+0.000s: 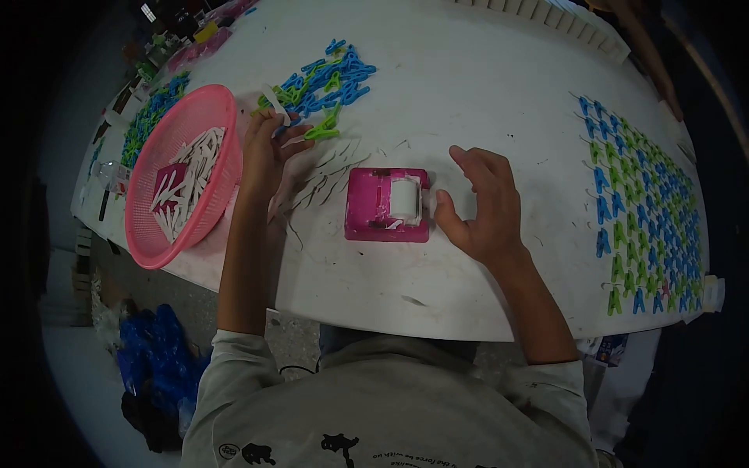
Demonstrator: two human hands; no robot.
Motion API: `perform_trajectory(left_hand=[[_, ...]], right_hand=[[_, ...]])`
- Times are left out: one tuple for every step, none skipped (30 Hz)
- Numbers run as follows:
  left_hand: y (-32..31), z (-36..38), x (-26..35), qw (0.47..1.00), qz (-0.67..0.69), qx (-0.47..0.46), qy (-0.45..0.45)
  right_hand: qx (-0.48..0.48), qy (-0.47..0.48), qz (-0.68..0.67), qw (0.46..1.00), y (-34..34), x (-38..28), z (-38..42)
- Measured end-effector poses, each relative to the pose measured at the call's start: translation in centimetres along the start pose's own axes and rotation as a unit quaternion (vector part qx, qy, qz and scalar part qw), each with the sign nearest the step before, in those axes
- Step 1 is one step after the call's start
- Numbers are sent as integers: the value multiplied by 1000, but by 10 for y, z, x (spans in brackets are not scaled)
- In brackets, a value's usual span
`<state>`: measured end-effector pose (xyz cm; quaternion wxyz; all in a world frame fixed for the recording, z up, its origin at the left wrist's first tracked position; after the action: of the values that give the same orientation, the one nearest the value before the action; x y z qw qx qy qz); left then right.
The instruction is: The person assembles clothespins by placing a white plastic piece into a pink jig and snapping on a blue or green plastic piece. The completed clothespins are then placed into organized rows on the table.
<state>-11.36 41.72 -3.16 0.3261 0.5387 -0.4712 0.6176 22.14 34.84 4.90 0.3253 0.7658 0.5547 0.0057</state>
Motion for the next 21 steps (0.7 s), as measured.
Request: perform_trajectory(left_hand=[[-10,5,4,999,34,-33,2],[-21,10,9,995,69,-67,5],[-27,15,12,995,68,-71,6],[-37,22,15,992,79,-97,6],[-47,29,18,988,90,-123,6],[-53,35,19,988,90,-127,7],[-66,42,19,979,107,-174,16],[-78,51,19,967,124,-220,25],[-83,56,18,966,123,-224,27],[-94,64,17,955,136,-263,31],[-104,72,17,942,148,-301,34],[-108,76,15,941,148,-303,35],[-113,81,12,938,143,-313,42],[-117,85,10,935,137,-323,48],[-119,86,8,935,137,-322,49],[-120,87,4,934,136,-327,56],[-123,89,2,932,135,-331,62],[-123,90,3,932,135,-329,62],[-125,92,6,932,140,-328,62],[-126,93,9,932,144,-327,61],[-125,94,8,932,144,-326,60]], right_hand=[[2,-1,2,1000,0,0,0],[-1,0,3,1000,-1,0,-1],[-3,1,4,1000,-1,0,-1],[-2,-1,7,1000,-1,-2,-1],[-18,-8,8,1000,-4,-3,-1],[-34,-14,9,999,-8,-4,-2],[-32,-17,12,999,-8,-6,-3],[-45,-26,-9,999,-12,-6,-4],[-57,-36,-31,997,-16,-7,-5],[-56,-39,-29,997,-17,-10,-6],[-66,-63,-59,994,-20,-12,-7],[-77,-87,-90,989,-24,-10,-6],[-76,-89,-89,989,-25,-10,-5],[-79,-66,-88,991,-27,-14,-4],[-83,-44,-89,992,-29,-18,-4],[-83,-44,-89,992,-29,-17,-3],[-77,-38,-90,992,-28,-18,-2],[-72,-33,-91,993,-26,-19,-2],[-73,-32,-92,993,-25,-20,-3],[-50,-25,-96,994,-19,-22,-6],[-26,-18,-101,994,-12,-24,-8]])
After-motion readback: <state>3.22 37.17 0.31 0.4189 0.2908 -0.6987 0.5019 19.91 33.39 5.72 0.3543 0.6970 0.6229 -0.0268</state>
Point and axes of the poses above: each hand's wrist, its own z-axis away from the middle knuckle, its own y-axis out of the back of the hand, x = y × z, the point moved 10 cm from there along -z, towards the middle knuckle, and after that the axes turned 4 degrees about -z, right-handed, at the moved point
